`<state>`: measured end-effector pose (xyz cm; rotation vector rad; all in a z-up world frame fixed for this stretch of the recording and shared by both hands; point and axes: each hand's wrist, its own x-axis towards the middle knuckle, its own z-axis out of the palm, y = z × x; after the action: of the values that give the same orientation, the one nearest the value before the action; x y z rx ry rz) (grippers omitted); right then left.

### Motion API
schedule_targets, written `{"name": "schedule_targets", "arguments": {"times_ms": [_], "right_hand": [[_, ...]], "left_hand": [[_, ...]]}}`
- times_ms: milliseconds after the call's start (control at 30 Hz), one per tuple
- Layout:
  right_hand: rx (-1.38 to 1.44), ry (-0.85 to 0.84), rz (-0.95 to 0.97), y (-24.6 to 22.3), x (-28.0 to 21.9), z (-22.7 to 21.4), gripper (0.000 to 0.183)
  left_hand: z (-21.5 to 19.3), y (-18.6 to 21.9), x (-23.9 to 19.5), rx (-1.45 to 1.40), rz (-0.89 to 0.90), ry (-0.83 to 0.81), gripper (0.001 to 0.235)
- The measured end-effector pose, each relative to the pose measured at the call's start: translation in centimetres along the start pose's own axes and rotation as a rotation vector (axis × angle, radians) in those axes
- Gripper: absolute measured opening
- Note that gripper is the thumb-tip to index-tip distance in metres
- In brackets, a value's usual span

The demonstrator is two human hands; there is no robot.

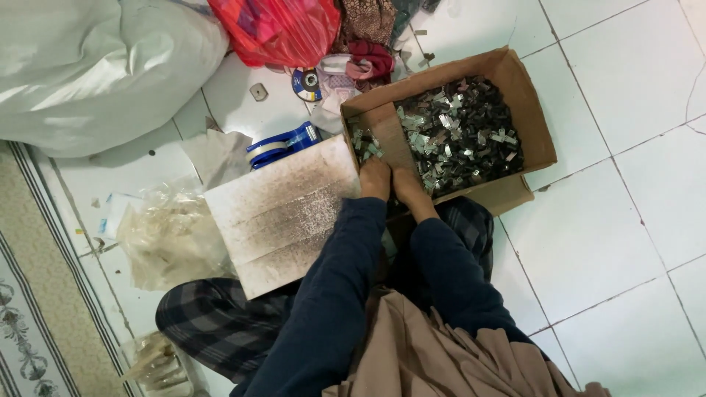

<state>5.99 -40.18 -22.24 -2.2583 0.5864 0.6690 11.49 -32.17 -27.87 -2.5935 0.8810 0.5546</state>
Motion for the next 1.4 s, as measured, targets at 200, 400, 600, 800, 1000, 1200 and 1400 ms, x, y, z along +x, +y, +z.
{"name": "schedule_targets", "arguments": {"times_ms": [200,400,600,800,1000,1200,1400], "right_hand": [[0.275,-0.072,0.216,3.7,3.7,3.0,0.064],[-0.056,0.019,-0.075,1.1,0.8,-0.5,0.039],[0.2,0.231,-0.208,0.2,-2.5,-2.7,0.036],[0.903,0.214,-0.249,-2.3,-6.8,-2.7,0.018],[1.334,0.069,-0.21,-4.2,-9.4,-3.1,0.009],[1.244,0.239,-0.273,-2.6,-9.5,-2.4,0.009],[1.289,0.201,-0.319,-3.4,-10.8,-3.1,0.02]], "left_hand": [[1.3,0.4,-0.3,-0.043,0.015,0.106,0.013],[0.4,-0.9,-0.4,-0.161,0.131,0.261,0.026],[-5.5,-5.0,-4.1,-0.732,0.175,0.388,0.021],[-10.9,-9.7,-12.6,-1.599,0.042,0.236,0.031],[-10.3,-9.4,-15.5,-2.469,-0.151,-0.006,0.056],[-8.8,-8.5,-15.0,-2.537,-0.126,-0.055,0.05],[-6.5,-7.4,-14.3,-2.466,-0.018,0.026,0.042]]}}
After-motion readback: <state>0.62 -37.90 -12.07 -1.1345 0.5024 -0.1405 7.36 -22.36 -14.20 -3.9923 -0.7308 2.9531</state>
